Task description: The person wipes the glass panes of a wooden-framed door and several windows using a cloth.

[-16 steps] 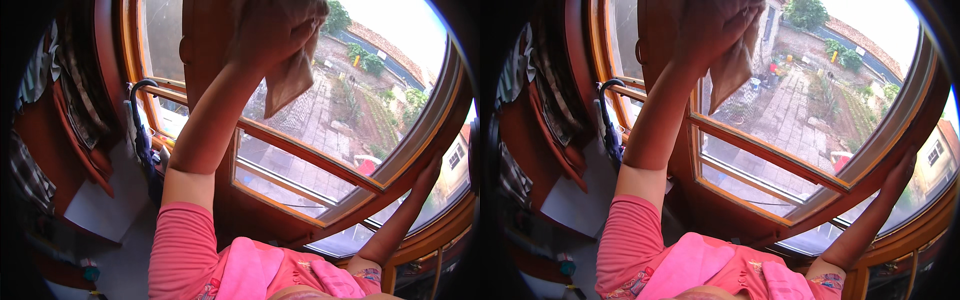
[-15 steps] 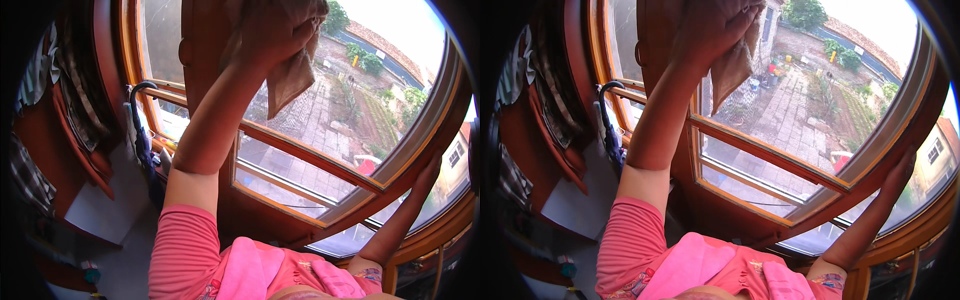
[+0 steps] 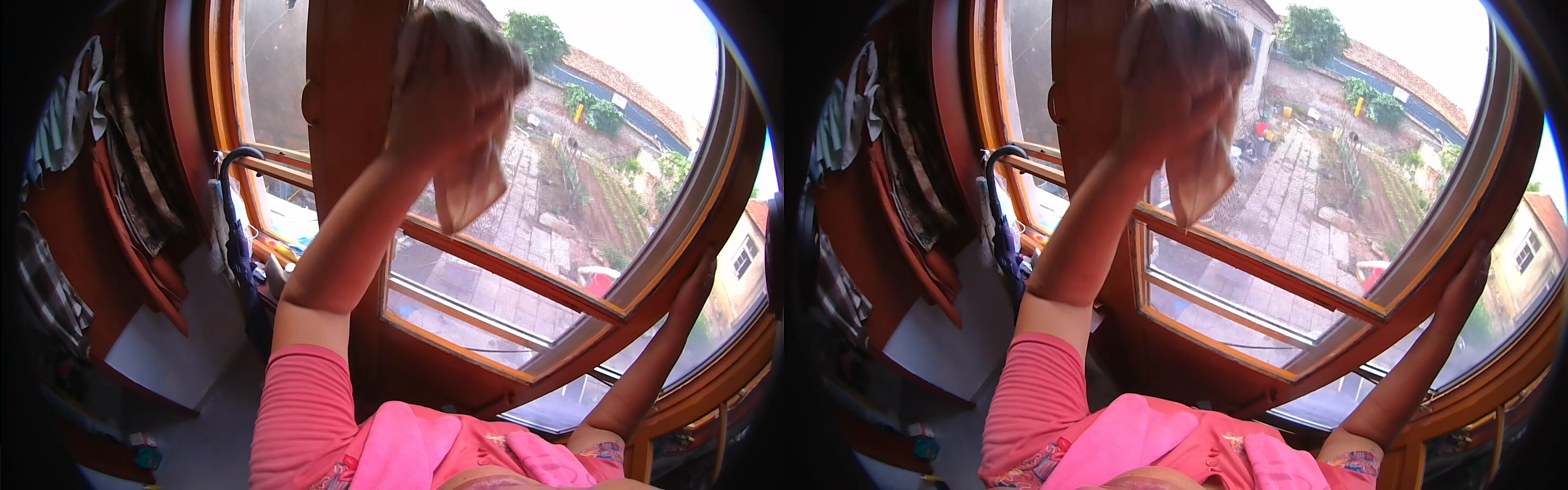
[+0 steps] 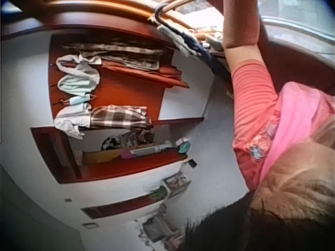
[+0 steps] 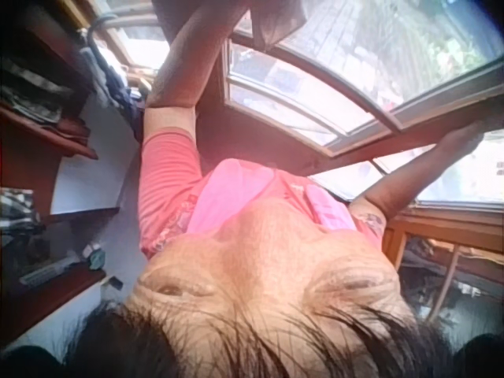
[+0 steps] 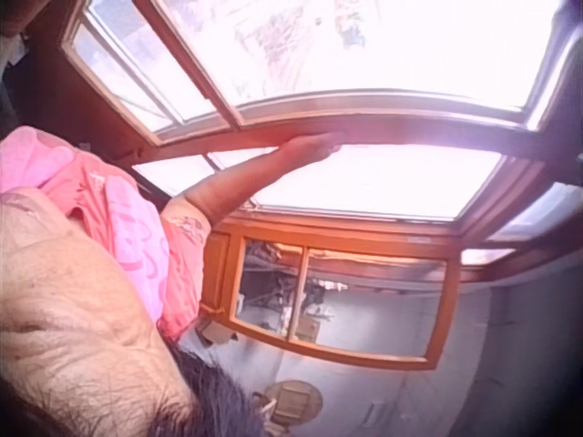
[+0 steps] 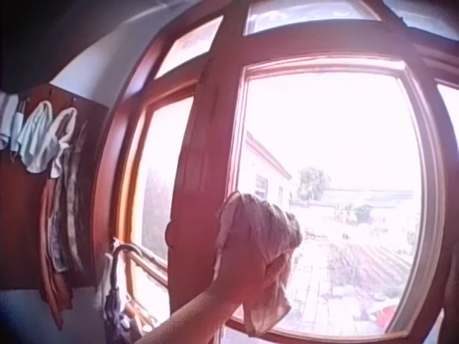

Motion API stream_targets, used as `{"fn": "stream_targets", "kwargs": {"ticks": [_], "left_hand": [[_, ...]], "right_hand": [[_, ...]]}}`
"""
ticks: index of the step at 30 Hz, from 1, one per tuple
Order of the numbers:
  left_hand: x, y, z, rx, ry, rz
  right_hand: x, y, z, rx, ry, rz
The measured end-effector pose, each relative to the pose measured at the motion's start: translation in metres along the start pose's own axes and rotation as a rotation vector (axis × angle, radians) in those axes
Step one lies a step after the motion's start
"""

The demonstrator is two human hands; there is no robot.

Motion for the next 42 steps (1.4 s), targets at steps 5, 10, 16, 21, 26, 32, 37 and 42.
{"fn": "stream_targets", "kwargs": {"ticks": [5, 10, 16, 21, 26, 32, 37, 42], "left_hand": [[-0.009, 0.027, -0.047, 0.097, 0.175, 0.274], [0.037, 0.004, 0.037, 0.007, 0.028, 0.175], [0.014, -0.007, -0.005, -0.069, 0.027, 0.072], [-0.019, 0.022, -0.113, 0.249, -0.083, -0.128], [-0.044, 0.030, -0.191, 0.410, -0.118, 0.033], [-0.057, 0.022, -0.270, 0.187, -0.005, -0.005], [-0.075, 0.007, -0.324, 0.091, -0.051, -0.013], [-0.002, 0.020, -0.326, -0.082, 0.077, -0.552]], "right_hand": [[-0.001, 0.007, -0.001, -0.033, 0.001, -0.013], [0.004, 0.007, -0.003, -0.046, 0.016, -0.072], [0.001, 0.009, 0.000, 0.000, 0.064, -0.070], [-0.010, -0.001, 0.008, -0.003, -0.013, -0.133], [-0.008, 0.000, 0.007, -0.012, 0.038, -0.099], [-0.002, 0.015, 0.003, 0.027, 0.135, 0.024], [-0.013, 0.002, 0.008, 0.030, 0.158, 0.025], [-0.020, 0.011, 0.011, 0.022, 0.164, 0.021]]}}
Point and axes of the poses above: each hand's wrist, its own z-axis away from the middle knuckle, its own y-axis out of the back of the hand, x = y × z, the point moved 7 cm from there along -z, towards the middle knuckle, and after that the axes turned 1 degree about z, right-handed, at the moved point
